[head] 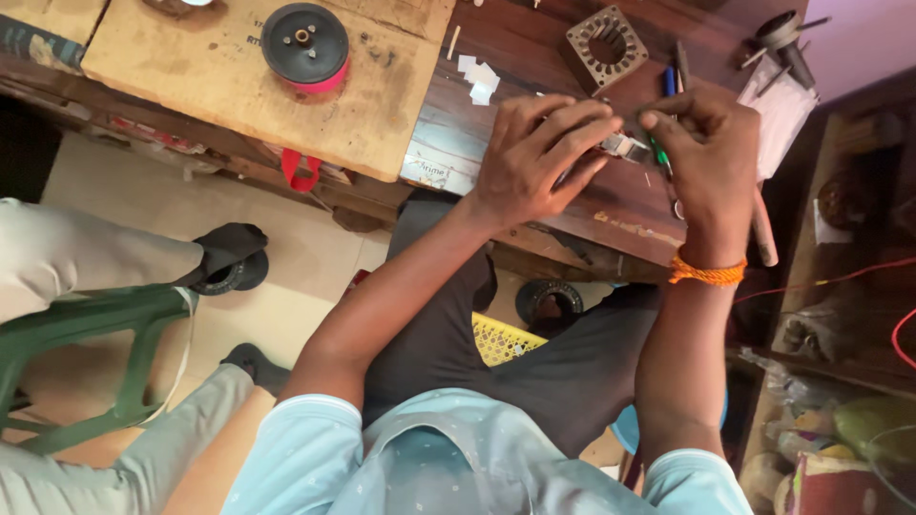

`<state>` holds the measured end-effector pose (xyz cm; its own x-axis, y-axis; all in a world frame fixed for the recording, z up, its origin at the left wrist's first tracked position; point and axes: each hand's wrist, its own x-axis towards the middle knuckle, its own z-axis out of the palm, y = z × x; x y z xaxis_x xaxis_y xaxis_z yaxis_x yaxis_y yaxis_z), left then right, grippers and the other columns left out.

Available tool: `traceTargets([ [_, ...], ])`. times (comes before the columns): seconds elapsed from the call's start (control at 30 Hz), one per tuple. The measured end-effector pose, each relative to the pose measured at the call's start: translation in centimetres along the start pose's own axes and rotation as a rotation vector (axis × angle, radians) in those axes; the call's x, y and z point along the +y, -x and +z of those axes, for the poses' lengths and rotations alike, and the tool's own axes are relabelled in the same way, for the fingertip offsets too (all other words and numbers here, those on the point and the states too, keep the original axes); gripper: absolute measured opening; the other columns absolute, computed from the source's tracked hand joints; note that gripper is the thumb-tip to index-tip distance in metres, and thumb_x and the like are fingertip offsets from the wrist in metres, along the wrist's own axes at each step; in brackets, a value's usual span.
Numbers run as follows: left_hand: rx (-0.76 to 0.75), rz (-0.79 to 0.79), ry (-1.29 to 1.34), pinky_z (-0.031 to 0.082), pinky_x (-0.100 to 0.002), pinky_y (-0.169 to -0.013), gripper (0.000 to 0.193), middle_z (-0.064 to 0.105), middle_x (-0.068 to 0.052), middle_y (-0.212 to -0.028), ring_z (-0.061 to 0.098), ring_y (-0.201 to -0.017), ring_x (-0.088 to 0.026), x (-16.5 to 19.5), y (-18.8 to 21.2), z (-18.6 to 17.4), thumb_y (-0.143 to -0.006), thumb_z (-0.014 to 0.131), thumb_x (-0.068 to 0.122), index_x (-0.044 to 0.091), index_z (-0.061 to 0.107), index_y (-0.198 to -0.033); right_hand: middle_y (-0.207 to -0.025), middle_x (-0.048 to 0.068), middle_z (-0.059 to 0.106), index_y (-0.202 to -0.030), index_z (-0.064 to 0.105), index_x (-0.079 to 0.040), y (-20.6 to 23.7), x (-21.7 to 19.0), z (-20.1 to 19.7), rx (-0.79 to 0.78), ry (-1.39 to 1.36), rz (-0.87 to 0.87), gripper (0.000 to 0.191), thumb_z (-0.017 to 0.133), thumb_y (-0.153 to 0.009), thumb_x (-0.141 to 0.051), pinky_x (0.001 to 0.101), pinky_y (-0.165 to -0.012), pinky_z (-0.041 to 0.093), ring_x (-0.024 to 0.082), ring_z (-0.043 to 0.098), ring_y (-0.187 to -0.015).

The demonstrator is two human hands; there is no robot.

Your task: The person sits at a workbench repairing an electric motor armature, using a green-handled screwdriver to work on the copper windings and turning the armature by hand to reach different sides. They continue adjusting the windings and components of the armature throughout the clip.

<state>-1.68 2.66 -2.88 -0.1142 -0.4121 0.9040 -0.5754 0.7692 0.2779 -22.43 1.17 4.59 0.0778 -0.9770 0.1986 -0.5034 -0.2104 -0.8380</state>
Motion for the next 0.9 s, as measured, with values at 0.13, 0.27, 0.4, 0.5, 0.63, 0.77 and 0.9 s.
traceTargets([
  [0.13, -0.116, -0.048, -0.002, 0.039, -0.041, -0.104, 0.041, 0.063, 0.008, -0.131, 0.056, -0.12, -0.017, 0.1, -0.3, 0.1, -0.096, 0.082, 0.025, 0.02, 0.065, -0.133, -0.084, -0.007, 0.065, -0.104, 0.074, 0.001, 2.0, -0.1, -1.1, 0.016, -0.167, 0.029, 0.005, 0.076, -0.101, -0.002, 0.0178, -0.065, 0.038, -0.001, 0.053, -0.074],
  [0.27, -0.114, -0.111, -0.019, 0.038, -0.042, -0.103, 0.043, 0.063, 0.006, -0.129, 0.056, -0.12, -0.019, 0.5, 0.0, 0.4, -0.093, 0.082, 0.025, 0.019, 0.065, -0.132, -0.083, -0.006, 0.06, -0.107, 0.075, 0.002, 4.3, -0.7, -0.3, 0.075, -0.12, 0.019, 0.007, 0.079, -0.101, 0.0, 0.0202, -0.066, 0.034, 0.001, 0.046, -0.074],
  [0.4, -0.106, -0.127, -0.054, 0.038, -0.041, -0.102, 0.044, 0.064, 0.007, -0.129, 0.056, -0.119, -0.019, 0.9, 0.4, 0.7, -0.093, 0.082, 0.024, 0.02, 0.065, -0.133, -0.086, 0.002, 0.068, -0.108, 0.076, 0.001, 6.3, -1.1, 1.4, 0.114, 0.155, -0.129, 0.009, 0.077, -0.1, 0.003, 0.0226, -0.062, 0.036, 0.004, 0.046, -0.069],
  [0.5, -0.102, -0.132, -0.059, 0.039, -0.04, -0.102, 0.045, 0.064, 0.007, -0.13, 0.056, -0.119, -0.019, 0.9, 0.3, 0.8, -0.093, 0.082, 0.023, 0.02, 0.064, -0.134, -0.086, 0.004, 0.069, -0.107, 0.073, 0.002, 6.7, -1.1, 2.5, 0.152, 0.2, -0.222, 0.008, 0.076, -0.1, 0.003, 0.0222, -0.061, 0.037, 0.004, 0.048, -0.067],
  [0.63, -0.096, -0.131, -0.06, 0.039, -0.041, -0.101, 0.046, 0.063, 0.006, -0.13, 0.056, -0.119, -0.02, 1.0, 0.0, 0.7, -0.092, 0.082, 0.022, 0.019, 0.063, -0.134, -0.078, 0.004, 0.057, -0.107, 0.073, 0.002, 6.4, -0.9, 2.6, 0.19, 0.142, -0.17, 0.005, 0.075, -0.102, 0.003, 0.025, -0.061, 0.032, 0.006, 0.041, -0.068],
  [0.77, -0.128, -0.141, -0.065, 0.038, -0.043, -0.099, 0.046, 0.062, 0.004, -0.13, 0.055, -0.118, -0.022, 1.2, -0.1, 0.5, -0.09, 0.081, 0.021, 0.018, 0.064, -0.132, -0.075, 0.0, 0.055, -0.105, 0.074, 0.001, 6.2, -0.6, 2.0, 0.182, 0.08, -0.135, 0.005, 0.076, -0.101, 0.002, 0.026, -0.059, 0.03, 0.006, 0.038, -0.067],
  [0.9, -0.123, -0.134, -0.085, 0.037, -0.044, -0.098, 0.043, 0.062, 0.006, -0.128, 0.053, -0.117, -0.021, 1.3, -0.1, 0.7, -0.092, 0.081, 0.022, 0.023, 0.064, -0.131, -0.079, 0.003, 0.061, -0.106, 0.073, 0.002, 6.5, -0.6, 2.1, 0.156, 0.131, -0.173, 0.007, 0.076, -0.099, 0.003, 0.0252, -0.059, 0.033, 0.007, 0.041, -0.066],
])
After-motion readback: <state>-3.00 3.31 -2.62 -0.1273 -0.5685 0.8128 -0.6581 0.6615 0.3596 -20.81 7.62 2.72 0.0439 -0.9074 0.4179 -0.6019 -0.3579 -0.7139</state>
